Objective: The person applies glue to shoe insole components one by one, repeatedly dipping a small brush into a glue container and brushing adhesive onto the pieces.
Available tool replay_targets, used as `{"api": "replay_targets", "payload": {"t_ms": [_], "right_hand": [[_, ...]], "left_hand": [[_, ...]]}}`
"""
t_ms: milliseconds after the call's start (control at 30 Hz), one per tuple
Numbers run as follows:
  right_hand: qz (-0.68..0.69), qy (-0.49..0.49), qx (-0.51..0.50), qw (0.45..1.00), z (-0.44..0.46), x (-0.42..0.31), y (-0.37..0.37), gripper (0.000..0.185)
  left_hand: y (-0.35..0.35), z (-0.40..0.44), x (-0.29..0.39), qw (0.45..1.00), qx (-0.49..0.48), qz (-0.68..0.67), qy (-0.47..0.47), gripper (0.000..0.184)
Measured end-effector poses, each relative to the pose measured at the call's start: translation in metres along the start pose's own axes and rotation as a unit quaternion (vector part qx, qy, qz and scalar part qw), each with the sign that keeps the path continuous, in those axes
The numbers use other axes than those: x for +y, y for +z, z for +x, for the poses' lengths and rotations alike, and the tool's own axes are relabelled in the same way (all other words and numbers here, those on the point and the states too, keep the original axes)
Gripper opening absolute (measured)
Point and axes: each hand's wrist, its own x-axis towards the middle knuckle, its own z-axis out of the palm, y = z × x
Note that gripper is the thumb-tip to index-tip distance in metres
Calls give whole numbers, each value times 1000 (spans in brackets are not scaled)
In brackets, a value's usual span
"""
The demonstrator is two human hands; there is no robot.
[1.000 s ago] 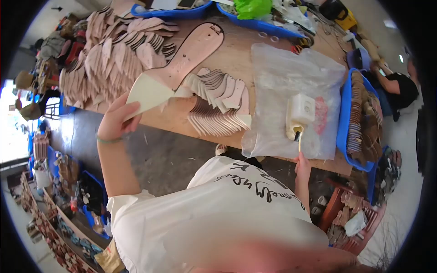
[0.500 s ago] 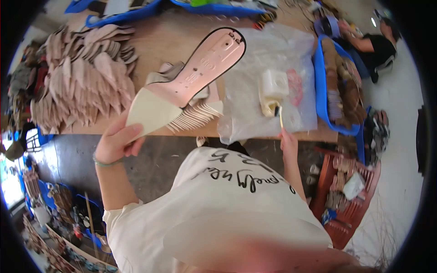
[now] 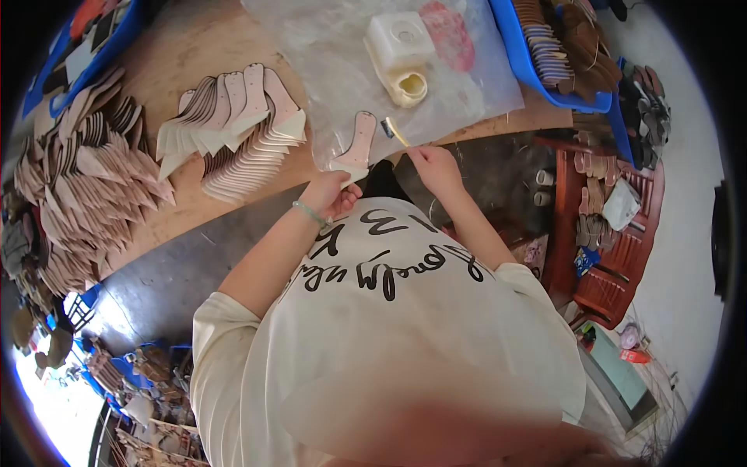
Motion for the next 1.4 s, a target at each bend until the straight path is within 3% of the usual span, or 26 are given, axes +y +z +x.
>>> {"api": "replay_targets", "payload": {"t_ms": [200,400,600,700,800,900,1100,1233,1300,1333,1367,1400], "right_hand": [[-52,-3,-37,998,4,15,21,38],[-130,-23,-3,991,35,28,44,40],[-87,-6,-17,996,47,35,54,42],[-39,-55,5,998,3,25,44,37],[-2,2,-63,998,-14,11,30,38],[-13,-9,4,1000,11,19,43,37],[-52,-31,9,998,54,43,58,36],[185,-13,22,982,9,37,7,29],[206,-11,51,977,-8,20,-32,25],[189,-79,107,973,-6,32,-40,24],[317,97,84,940,-6,27,-54,24],[340,68,135,928,1,42,-54,26]], "left_hand": [[21,1,-2,999,42,3,-15,23],[23,3,-6,999,51,-2,-2,24],[32,2,-4,999,48,-12,5,24],[32,4,-4,998,53,-26,4,24],[29,4,-7,998,62,-18,-3,25],[26,4,-7,999,51,4,-7,26],[17,7,-5,999,28,17,-8,28],[14,-28,9,995,22,95,37,29],[13,-86,23,985,-1,144,90,35],[6,-118,33,983,3,132,130,36],[-1,-149,41,978,3,124,168,37],[-17,-180,47,962,46,154,221,37]]}}
